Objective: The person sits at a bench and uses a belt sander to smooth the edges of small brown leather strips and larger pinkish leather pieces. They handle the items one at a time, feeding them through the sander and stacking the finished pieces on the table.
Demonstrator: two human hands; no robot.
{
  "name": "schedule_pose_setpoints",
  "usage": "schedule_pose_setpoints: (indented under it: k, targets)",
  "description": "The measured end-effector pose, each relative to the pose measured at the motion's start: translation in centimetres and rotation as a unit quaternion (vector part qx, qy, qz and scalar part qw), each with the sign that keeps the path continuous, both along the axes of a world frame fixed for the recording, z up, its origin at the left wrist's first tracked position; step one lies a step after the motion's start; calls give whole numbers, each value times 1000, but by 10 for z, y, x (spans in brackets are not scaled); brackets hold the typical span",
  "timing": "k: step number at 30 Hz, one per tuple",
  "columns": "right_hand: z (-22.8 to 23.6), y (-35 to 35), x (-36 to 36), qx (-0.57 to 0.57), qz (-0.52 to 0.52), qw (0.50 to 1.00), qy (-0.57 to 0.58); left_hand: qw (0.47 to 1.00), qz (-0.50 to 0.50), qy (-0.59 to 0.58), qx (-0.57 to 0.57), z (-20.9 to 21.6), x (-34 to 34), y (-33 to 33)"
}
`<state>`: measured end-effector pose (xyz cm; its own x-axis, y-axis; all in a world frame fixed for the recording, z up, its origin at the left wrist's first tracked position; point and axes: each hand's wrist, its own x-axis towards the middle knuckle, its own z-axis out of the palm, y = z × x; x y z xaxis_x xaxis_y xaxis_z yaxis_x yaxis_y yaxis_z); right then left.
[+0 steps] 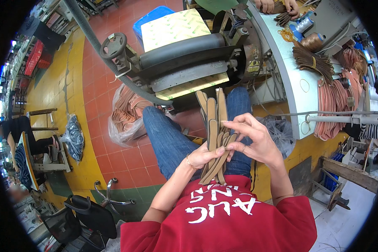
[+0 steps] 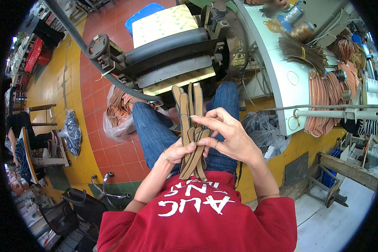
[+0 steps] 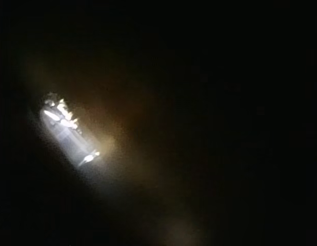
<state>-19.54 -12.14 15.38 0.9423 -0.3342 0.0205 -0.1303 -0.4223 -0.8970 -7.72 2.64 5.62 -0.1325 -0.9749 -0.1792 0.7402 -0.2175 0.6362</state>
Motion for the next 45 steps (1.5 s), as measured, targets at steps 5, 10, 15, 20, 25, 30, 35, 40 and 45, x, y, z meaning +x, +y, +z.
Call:
schedule_pose_setpoints:
  k: [5, 10, 15, 20, 25, 30, 35, 40, 45]
  targets:
    - [-3, -4, -3, -64, 5, 998, 5, 1000, -8, -25, 14, 0, -1, 2]
    - [-19, -5, -4, -57, -52, 996, -50, 1000, 3, 1, 29, -4, -3, 6]
    - [-32, 1, -8, -91, -54, 990, -99, 991, 4, 100, 92, -12, -3, 10]
    - [-41, 4, -7, 4, -74, 994, -79, 990, -12, 139, 12, -15, -10, 2]
    - [-42, -1, -1, -78, -31, 991, -107, 996, -7, 81, 33, -12, -12, -2]
    - [-37, -8, 1, -63, -36, 997, -30, 991, 20, 131, 26, -6, -13, -2]
    - [-31, -4, -7, -22, -23, 999, -42, 993, 24, 85, 74, -4, -9, -1]
    - [-23, -5, -16, 5, -2, 1000, -7, 991, 47, 86, 94, -2, -7, -2]
    - [-15, -8, -19, 145, 71, 986, -40, 988, 55, 89, 111, 4, -9, -1]
